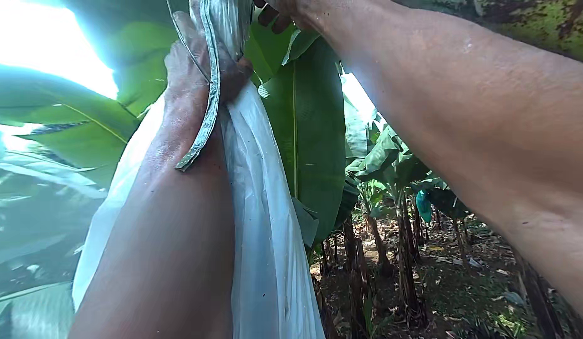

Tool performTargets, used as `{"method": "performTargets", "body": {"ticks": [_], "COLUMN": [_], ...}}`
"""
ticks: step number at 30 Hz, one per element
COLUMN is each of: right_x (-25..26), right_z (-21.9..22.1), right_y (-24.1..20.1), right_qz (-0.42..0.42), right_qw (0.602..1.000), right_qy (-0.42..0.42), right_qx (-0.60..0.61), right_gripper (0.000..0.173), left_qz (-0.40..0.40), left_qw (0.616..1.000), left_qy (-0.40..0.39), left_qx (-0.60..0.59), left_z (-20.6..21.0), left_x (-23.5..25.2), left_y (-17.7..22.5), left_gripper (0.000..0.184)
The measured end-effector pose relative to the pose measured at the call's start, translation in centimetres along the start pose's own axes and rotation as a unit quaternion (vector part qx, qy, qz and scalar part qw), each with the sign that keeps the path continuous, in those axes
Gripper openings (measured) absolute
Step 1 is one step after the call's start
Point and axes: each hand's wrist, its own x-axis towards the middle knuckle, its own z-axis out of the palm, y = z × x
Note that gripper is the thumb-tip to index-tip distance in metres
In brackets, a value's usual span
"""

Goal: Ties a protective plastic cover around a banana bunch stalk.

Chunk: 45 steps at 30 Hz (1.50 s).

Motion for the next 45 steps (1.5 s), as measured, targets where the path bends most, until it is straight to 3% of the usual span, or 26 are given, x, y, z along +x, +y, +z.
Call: {"method": "performTargets", "body": {"ticks": [3,5,7,10,17,26,34,37,41,45], "right_x": [-2.9,-5.8,-6.0,-5.8,-5.8,-5.9,-6.6,-6.3,-6.8,-7.5], "right_z": [0.6,1.7,2.2,2.4,3.5,4.0,4.1,3.7,2.4,1.8], "right_y": [-3.5,-7.0,-6.8,-5.2,-6.0,-8.7,-8.9,-8.9,-8.8,-8.4], "right_qz": [0.033,0.084,0.092,0.072,0.078,0.181,0.005,-0.024,-0.043,-0.014], "right_qw": [0.998,0.992,0.991,0.994,0.988,0.972,0.959,0.947,0.947,0.982], "right_qy": [0.036,0.060,0.065,0.073,0.129,0.148,0.192,0.150,0.013,-0.035], "right_qx": [0.039,0.070,0.077,0.044,0.034,-0.030,-0.207,-0.283,-0.317,-0.187], "right_gripper": [0.014,0.016,0.023,0.025,0.023,0.031,0.013,0.019,0.028,0.029], "left_qz": [0.080,0.078,0.063,0.052,0.035,0.047,0.041,0.037,0.018,0.019], "left_qw": [0.995,0.996,0.996,0.993,0.996,0.994,0.994,0.995,0.993,0.992], "left_qy": [0.060,-0.009,-0.063,-0.095,-0.085,-0.097,-0.098,-0.095,-0.118,-0.119], "left_qx": [-0.022,-0.038,-0.023,-0.036,-0.009,0.012,0.012,0.003,0.021,0.025], "left_z": [-1.0,-4.0,-5.5,-6.8,-5.9,-7.4,-7.4,-7.6,-8.9,-9.0], "left_x": [-0.7,-2.1,-2.5,-3.4,-2.5,-2.7,-2.4,-2.6,-3.2,-3.3], "left_y": [0.9,2.8,3.6,4.7,3.9,3.9,3.2,3.4,4.4,4.5], "left_gripper": [0.103,0.093,0.087,0.092,0.104,0.099,0.101,0.101,0.099,0.096]}}
